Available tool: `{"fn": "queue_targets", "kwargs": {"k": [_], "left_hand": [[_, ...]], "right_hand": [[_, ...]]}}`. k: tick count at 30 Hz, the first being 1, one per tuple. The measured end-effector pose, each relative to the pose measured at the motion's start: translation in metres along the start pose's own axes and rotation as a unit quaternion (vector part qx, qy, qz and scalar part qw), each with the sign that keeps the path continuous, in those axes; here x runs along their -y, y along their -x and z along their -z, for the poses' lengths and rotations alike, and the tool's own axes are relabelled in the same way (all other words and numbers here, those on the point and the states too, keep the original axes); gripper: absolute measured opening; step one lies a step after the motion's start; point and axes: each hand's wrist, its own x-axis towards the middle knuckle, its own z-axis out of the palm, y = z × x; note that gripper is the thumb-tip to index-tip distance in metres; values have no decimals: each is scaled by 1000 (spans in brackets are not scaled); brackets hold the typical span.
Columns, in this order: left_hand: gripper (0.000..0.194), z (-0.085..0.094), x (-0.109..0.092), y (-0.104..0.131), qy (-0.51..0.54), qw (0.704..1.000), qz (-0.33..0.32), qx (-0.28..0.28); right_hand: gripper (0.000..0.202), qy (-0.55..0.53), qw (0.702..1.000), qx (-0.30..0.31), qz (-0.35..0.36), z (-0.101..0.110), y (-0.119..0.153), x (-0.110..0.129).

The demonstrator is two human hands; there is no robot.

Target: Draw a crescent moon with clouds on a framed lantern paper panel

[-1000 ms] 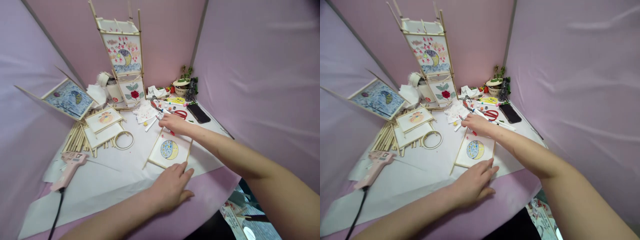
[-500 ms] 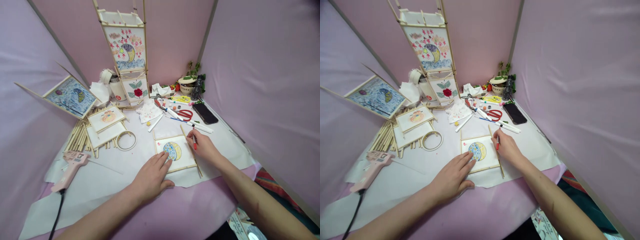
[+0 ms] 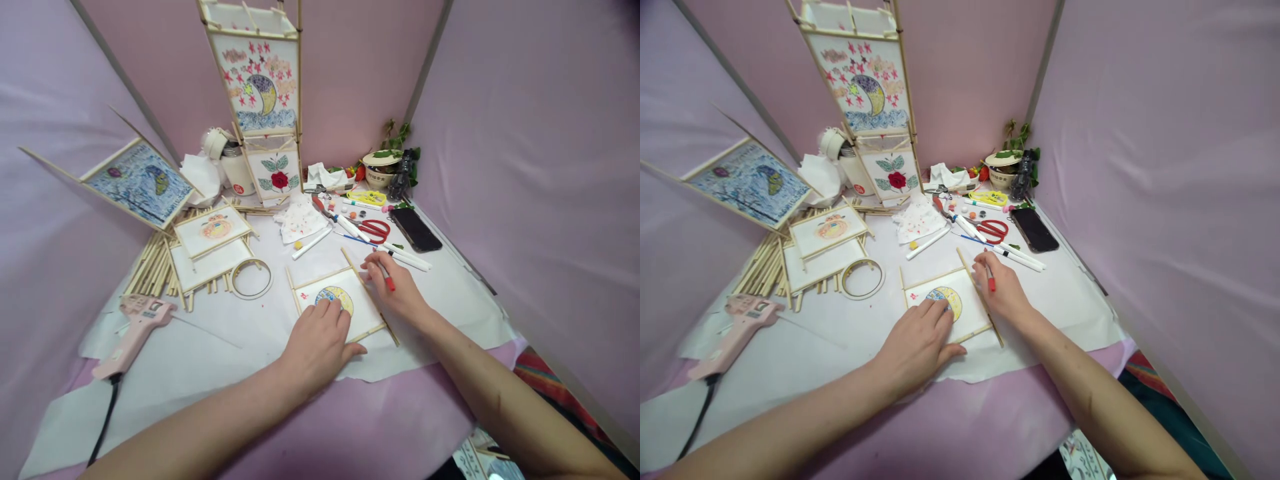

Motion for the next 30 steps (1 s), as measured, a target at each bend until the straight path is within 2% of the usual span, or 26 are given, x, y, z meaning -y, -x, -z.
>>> {"fn": "queue_targets", "kwargs": {"k": [2, 4, 8, 10, 14, 17, 24, 30], "left_hand": [[52, -2, 2, -12, 2, 1000, -5, -21], [57, -6, 6, -20, 11, 999, -4, -39], [57, -16, 19, -26, 34, 997, 15, -74], [56, -20, 24, -26, 52, 995, 23, -87], [57, -23, 29, -26, 81, 993, 29, -83], [58, -23, 31, -28, 90, 993, 28, -77], [58, -25, 31, -28, 102, 992, 35, -72], [59, -26, 32, -30, 100, 992, 34, -73]], "right_hand": [[25, -41, 998, -33, 16, -2, -5, 2], [28, -86, 995, -37, 14, -5, -11, 5], [26, -213, 975, -17, -68, -17, -22, 4], [21, -238, 968, -18, -81, -23, -25, 1], [24, -149, 987, -37, -44, -31, -23, -5], [16, -108, 992, -60, -26, -31, -20, -8], [11, -83, 993, -67, -55, -31, -18, -16], [9, -86, 993, -66, -48, -33, -18, -17]]}}
